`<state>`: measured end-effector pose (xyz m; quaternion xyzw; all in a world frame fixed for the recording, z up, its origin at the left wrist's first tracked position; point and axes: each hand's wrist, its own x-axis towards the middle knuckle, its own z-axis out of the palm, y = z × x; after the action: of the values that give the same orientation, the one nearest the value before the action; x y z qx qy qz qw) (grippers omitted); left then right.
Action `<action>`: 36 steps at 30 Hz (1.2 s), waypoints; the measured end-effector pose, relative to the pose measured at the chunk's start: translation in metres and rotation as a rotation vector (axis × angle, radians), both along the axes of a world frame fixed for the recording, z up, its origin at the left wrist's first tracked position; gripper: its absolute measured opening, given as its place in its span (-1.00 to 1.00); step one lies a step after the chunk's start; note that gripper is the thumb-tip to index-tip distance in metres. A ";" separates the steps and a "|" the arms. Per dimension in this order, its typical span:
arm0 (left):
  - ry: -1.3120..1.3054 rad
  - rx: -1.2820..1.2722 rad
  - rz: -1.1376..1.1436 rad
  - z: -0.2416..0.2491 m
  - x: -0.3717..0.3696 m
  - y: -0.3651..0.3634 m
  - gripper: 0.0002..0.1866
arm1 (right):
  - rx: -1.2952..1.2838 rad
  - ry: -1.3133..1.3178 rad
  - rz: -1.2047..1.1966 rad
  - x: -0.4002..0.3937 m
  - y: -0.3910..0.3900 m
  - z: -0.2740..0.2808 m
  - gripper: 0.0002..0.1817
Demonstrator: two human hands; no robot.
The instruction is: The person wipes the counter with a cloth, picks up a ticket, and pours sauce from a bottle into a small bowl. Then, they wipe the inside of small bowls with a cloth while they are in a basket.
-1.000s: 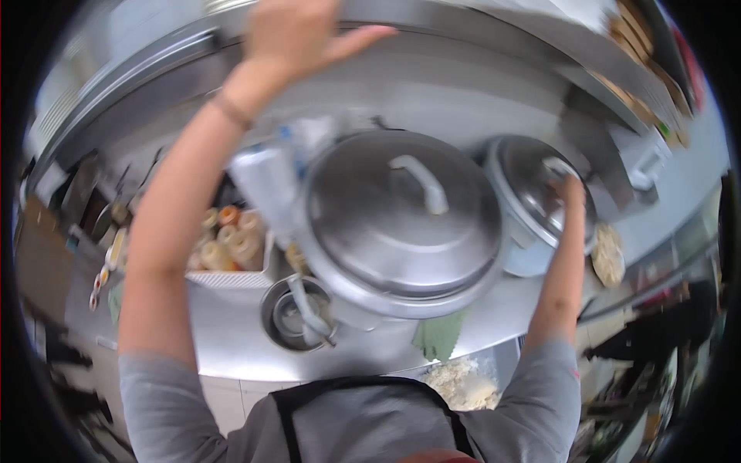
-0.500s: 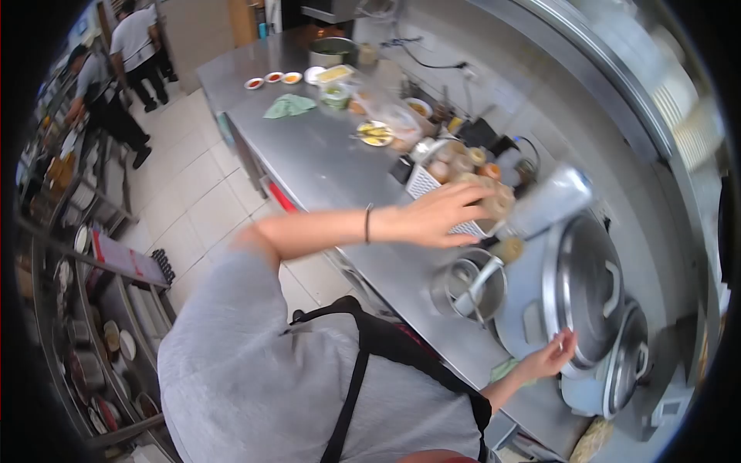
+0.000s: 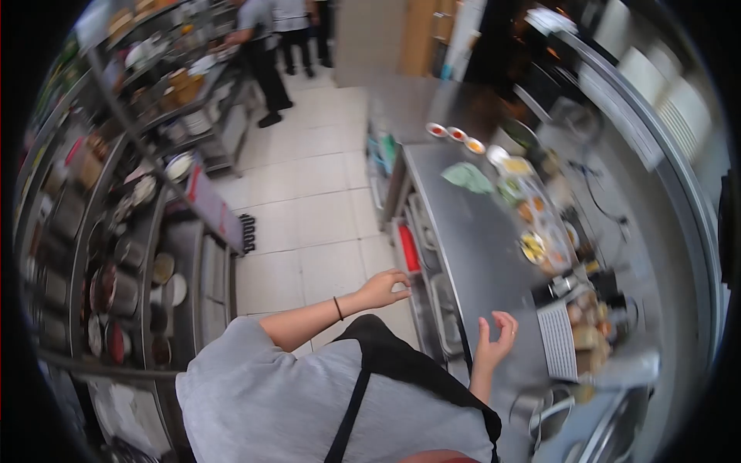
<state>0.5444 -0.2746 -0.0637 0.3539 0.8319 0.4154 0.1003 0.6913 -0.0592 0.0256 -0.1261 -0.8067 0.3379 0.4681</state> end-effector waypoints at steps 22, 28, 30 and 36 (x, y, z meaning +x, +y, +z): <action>-0.235 0.066 0.413 -0.002 -0.152 -0.044 -0.77 | 0.179 -0.266 0.416 -0.370 0.100 -0.099 -0.61; -0.354 0.031 0.445 -0.016 -0.178 -0.023 -0.77 | 0.260 -0.468 -0.097 -0.473 0.154 -0.145 -0.51; -0.369 0.011 0.393 -0.016 -0.186 -0.009 -0.78 | 0.201 -0.649 -0.045 -0.483 0.157 -0.151 -0.59; -0.392 0.011 0.158 -0.024 -0.239 0.024 -0.78 | 0.103 -0.702 0.249 -0.455 0.137 -0.157 -0.80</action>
<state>0.3053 -0.2504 -0.0879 0.2004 0.8194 0.4875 0.2255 0.2361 0.0781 -0.1313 -0.1115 -0.9432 0.2873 0.1244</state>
